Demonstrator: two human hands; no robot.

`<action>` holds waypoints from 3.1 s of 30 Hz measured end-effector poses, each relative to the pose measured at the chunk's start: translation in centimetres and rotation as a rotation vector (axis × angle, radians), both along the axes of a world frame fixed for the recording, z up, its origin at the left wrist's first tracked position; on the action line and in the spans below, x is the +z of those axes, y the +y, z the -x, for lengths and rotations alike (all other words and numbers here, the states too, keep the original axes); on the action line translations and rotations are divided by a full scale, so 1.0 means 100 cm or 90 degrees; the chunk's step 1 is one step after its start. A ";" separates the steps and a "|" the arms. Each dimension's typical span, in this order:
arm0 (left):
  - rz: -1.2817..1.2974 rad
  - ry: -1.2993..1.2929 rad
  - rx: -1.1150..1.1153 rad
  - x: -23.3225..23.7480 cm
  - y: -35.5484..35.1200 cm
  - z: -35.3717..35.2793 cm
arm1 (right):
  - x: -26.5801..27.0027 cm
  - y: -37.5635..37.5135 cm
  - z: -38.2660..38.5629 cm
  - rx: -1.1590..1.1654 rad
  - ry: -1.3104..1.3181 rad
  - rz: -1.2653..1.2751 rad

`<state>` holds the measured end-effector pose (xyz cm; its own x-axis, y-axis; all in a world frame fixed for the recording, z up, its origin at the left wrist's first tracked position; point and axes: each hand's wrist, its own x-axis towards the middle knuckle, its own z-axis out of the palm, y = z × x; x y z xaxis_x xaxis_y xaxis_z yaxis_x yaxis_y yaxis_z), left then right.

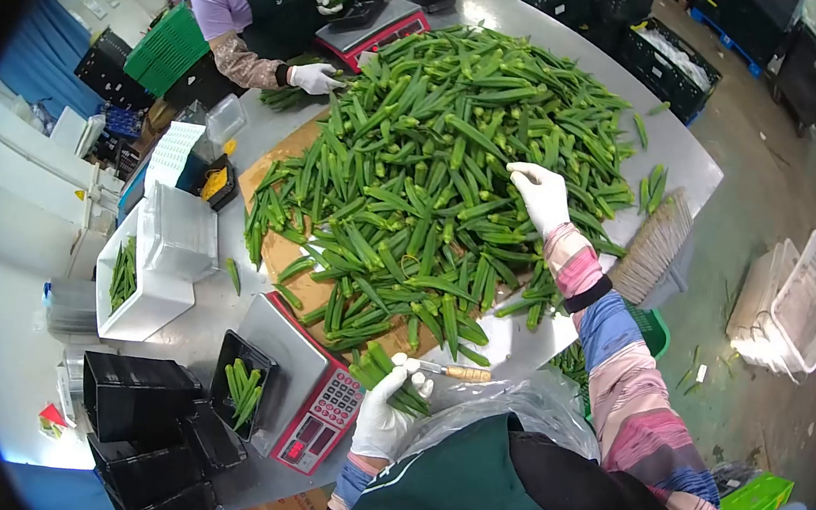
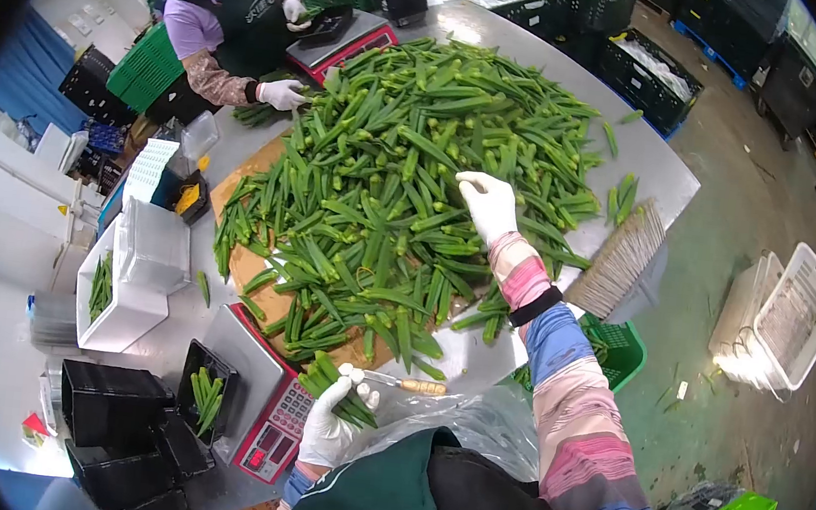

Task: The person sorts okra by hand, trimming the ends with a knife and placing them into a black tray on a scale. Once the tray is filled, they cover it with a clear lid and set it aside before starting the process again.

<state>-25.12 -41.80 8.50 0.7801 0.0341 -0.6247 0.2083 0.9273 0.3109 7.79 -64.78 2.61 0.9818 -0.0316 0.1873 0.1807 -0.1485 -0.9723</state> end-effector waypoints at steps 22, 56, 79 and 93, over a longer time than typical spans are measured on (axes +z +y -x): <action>0.022 0.027 0.102 -0.006 0.019 -0.014 | 0.057 0.026 0.027 0.308 0.372 -0.520; 0.086 0.038 0.228 -0.016 0.049 -0.010 | 0.015 0.167 -0.073 0.111 -0.315 0.844; -0.047 -0.063 0.131 -0.005 0.031 -0.014 | 0.073 0.101 0.100 0.536 0.416 -0.371; -0.029 -0.079 0.217 -0.018 0.051 -0.011 | 0.057 0.142 0.154 0.729 -0.380 0.374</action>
<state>-24.05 -36.69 6.72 0.7890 0.3314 -0.5174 -0.1526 0.9213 0.3575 -7.64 -50.57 8.30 0.1808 0.9417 0.2836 0.8304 0.0084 -0.5571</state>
